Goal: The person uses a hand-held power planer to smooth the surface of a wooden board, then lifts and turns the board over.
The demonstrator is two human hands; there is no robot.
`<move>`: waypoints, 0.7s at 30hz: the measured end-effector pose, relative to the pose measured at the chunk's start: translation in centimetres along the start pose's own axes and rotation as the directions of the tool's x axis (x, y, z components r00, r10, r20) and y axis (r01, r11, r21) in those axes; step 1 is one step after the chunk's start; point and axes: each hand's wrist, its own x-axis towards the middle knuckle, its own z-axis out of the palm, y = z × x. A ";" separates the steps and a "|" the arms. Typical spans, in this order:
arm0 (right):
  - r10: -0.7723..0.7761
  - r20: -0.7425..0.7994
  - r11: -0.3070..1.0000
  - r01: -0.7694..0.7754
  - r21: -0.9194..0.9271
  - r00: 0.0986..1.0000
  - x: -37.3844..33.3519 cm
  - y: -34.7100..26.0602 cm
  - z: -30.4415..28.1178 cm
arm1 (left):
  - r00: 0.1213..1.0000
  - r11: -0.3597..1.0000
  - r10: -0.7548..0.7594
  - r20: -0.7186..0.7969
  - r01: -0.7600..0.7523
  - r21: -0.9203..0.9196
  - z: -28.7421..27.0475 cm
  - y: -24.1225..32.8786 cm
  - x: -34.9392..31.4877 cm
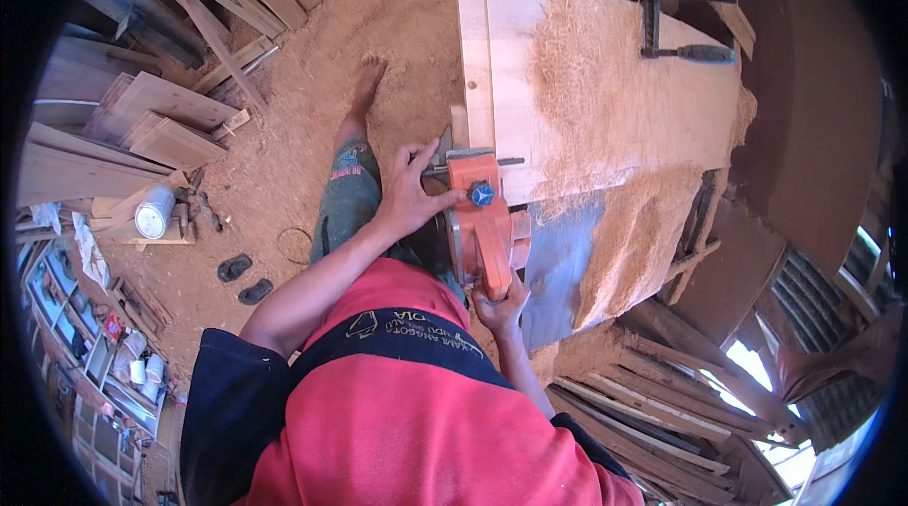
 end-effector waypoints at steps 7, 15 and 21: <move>-0.135 -0.070 0.989 0.139 0.057 0.988 13.7 -7.3 2.7 | 0.987 0.990 0.125 -0.102 -0.118 0.073 -6.3 -0.9 13.5; -0.484 -0.252 0.868 0.496 -0.019 0.838 33.1 -15.7 6.8 | 0.952 0.961 0.276 -0.134 -0.275 0.025 -16.5 -0.1 32.9; -0.431 -0.215 0.902 0.422 -0.088 0.877 32.2 -15.0 6.8 | 0.977 0.964 0.189 -0.098 -0.204 -0.170 -16.9 1.5 31.5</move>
